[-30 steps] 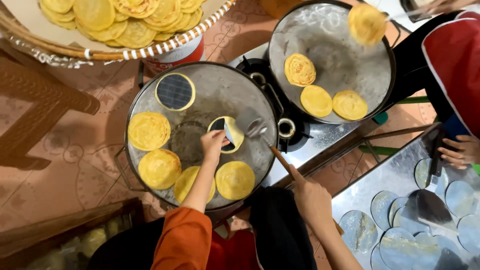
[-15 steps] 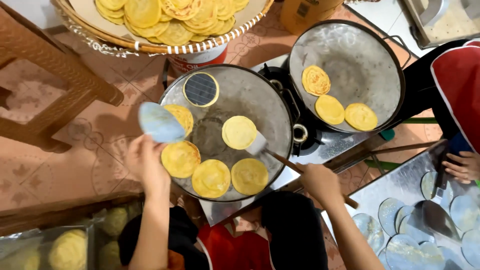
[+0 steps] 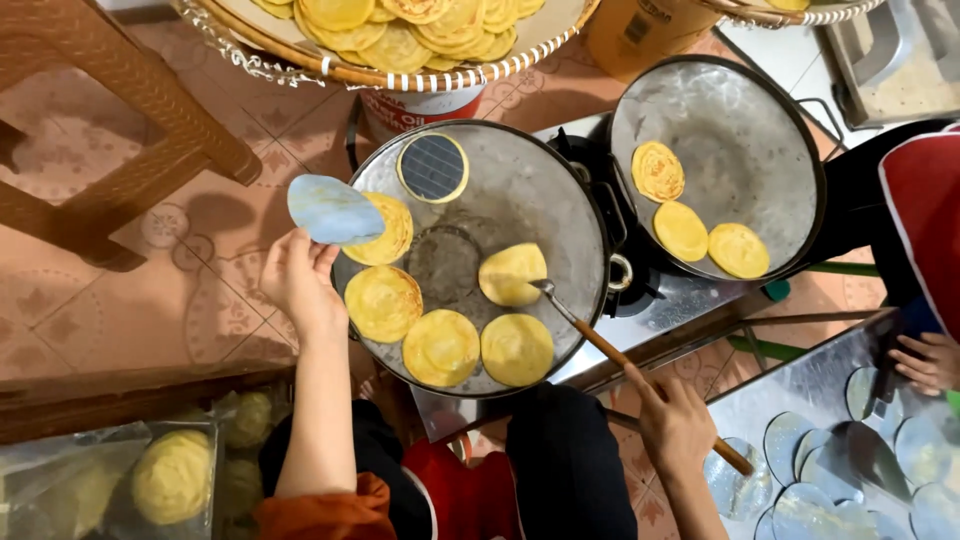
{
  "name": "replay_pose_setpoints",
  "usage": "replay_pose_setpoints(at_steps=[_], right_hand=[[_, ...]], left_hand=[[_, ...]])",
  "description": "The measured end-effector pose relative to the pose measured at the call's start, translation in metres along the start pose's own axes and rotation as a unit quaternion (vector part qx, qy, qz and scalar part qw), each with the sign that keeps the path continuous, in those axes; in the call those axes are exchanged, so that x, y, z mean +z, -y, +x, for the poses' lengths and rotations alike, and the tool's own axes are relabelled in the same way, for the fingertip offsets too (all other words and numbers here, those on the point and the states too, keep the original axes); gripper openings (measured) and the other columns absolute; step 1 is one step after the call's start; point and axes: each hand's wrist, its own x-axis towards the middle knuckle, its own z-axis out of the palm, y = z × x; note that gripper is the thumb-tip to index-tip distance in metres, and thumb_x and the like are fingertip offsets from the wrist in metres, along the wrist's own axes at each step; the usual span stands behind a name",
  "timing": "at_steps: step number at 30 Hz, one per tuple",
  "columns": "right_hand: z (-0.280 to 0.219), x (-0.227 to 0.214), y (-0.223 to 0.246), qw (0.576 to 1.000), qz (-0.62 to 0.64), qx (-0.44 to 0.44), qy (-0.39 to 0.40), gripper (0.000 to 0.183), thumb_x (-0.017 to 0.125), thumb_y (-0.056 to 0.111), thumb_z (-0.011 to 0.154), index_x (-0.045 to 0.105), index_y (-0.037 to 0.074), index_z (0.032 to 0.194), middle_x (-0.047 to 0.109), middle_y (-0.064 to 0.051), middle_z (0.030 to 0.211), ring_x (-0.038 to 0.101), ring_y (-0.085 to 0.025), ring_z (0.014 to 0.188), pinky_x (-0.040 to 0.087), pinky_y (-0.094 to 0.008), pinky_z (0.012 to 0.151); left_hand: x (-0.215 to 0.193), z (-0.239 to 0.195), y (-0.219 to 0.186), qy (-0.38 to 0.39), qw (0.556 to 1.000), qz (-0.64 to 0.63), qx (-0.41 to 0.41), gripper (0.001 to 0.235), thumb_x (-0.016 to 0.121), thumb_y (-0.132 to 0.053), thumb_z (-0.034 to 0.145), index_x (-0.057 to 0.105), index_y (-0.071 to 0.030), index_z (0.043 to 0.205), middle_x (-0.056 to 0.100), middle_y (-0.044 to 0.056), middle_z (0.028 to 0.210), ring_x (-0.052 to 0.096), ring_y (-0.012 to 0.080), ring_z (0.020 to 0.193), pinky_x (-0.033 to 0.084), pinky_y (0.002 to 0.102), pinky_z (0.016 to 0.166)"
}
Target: Cooking, flipping, and stacking flatbreads on griddles and preparing dough on a tray.
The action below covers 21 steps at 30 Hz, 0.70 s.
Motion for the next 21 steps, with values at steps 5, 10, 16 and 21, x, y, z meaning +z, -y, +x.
replay_pose_setpoints(at_steps=[5, 10, 16, 21], right_hand=[[0.021, -0.023, 0.003, 0.982, 0.041, 0.170, 0.077, 0.037, 0.078, 0.018, 0.091, 0.079, 0.027, 0.126, 0.058, -0.011, 0.071, 0.057, -0.027, 0.058, 0.049, -0.040, 0.058], [0.033, 0.007, 0.006, 0.983, 0.063, 0.080, 0.153, 0.038, 0.069, 0.027, 0.090, 0.074, 0.027, 0.128, 0.073, -0.013, 0.083, 0.070, -0.035, 0.074, 0.054, -0.048, 0.064], [0.039, 0.021, 0.007, 0.949, -0.090, 0.129, 0.273, 0.029, 0.062, 0.034, 0.095, 0.074, 0.028, 0.121, 0.075, -0.015, 0.085, 0.072, -0.037, 0.080, 0.056, -0.051, 0.069], [0.050, -0.039, -0.002, 0.943, -0.136, 0.137, 0.271, 0.031, 0.058, 0.032, 0.097, 0.074, 0.033, 0.123, 0.075, -0.016, 0.084, 0.073, -0.037, 0.079, 0.056, -0.051, 0.068]], left_hand=[[0.001, -0.006, -0.002, 0.015, 0.999, -0.031, -0.018, 0.004, 0.067, -0.006, 0.098, 0.067, -0.001, 0.098, 0.071, 0.007, 0.091, 0.069, 0.0136, 0.080, 0.061, 0.030, 0.076], [-0.002, 0.001, 0.002, 0.015, 0.998, -0.038, -0.038, 0.006, 0.067, -0.007, 0.098, 0.067, -0.002, 0.099, 0.072, 0.007, 0.091, 0.069, 0.0137, 0.079, 0.061, 0.029, 0.073], [-0.010, 0.008, 0.006, 0.027, 0.997, -0.047, -0.047, 0.005, 0.067, -0.007, 0.098, 0.067, -0.001, 0.098, 0.072, 0.008, 0.091, 0.070, 0.0140, 0.079, 0.061, 0.029, 0.073], [-0.007, 0.006, 0.002, 0.031, 0.997, -0.049, -0.059, 0.005, 0.067, -0.006, 0.097, 0.067, -0.001, 0.098, 0.072, 0.008, 0.091, 0.070, 0.0147, 0.078, 0.062, 0.029, 0.073]])
